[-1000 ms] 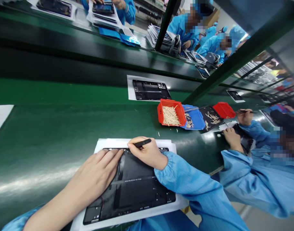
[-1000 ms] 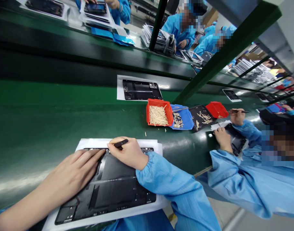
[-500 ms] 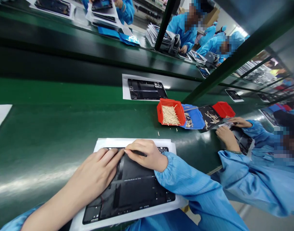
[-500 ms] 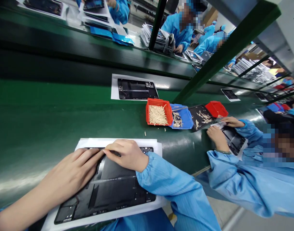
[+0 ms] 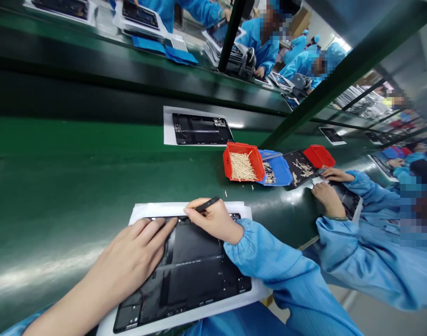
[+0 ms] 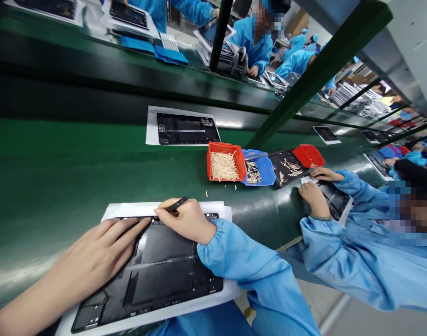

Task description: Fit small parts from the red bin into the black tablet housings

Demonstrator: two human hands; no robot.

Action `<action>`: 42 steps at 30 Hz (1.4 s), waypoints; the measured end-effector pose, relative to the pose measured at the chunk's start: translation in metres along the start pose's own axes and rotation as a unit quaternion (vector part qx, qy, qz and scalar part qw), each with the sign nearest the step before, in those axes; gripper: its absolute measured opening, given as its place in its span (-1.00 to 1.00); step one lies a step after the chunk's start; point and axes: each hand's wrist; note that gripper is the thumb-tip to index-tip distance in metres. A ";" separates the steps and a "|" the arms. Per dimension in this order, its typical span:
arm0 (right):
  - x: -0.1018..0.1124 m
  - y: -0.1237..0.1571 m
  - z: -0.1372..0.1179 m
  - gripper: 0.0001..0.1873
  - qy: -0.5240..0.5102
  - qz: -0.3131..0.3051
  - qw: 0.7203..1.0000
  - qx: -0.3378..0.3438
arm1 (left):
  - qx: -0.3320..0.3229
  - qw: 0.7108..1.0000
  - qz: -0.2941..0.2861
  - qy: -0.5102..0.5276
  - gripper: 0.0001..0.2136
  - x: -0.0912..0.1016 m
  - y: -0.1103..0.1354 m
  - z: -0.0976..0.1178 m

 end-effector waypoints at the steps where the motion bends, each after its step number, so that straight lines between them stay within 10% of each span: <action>1: 0.000 0.000 0.000 -0.78 -0.005 -0.002 1.000 -0.004 | 0.002 1.000 -0.003 0.000 -0.57 0.000 0.000 0.000; 42: 0.001 0.004 -0.014 -0.77 0.152 -0.038 0.983 0.100 | 0.020 0.999 -0.026 -0.037 -0.54 0.005 -0.005 0.007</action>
Point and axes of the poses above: each hand's wrist, its own y-axis away from the middle knuckle, its own x-axis out of the back of the hand, z = x × y, and after that the axes turned 12 degrees about x, right-handed
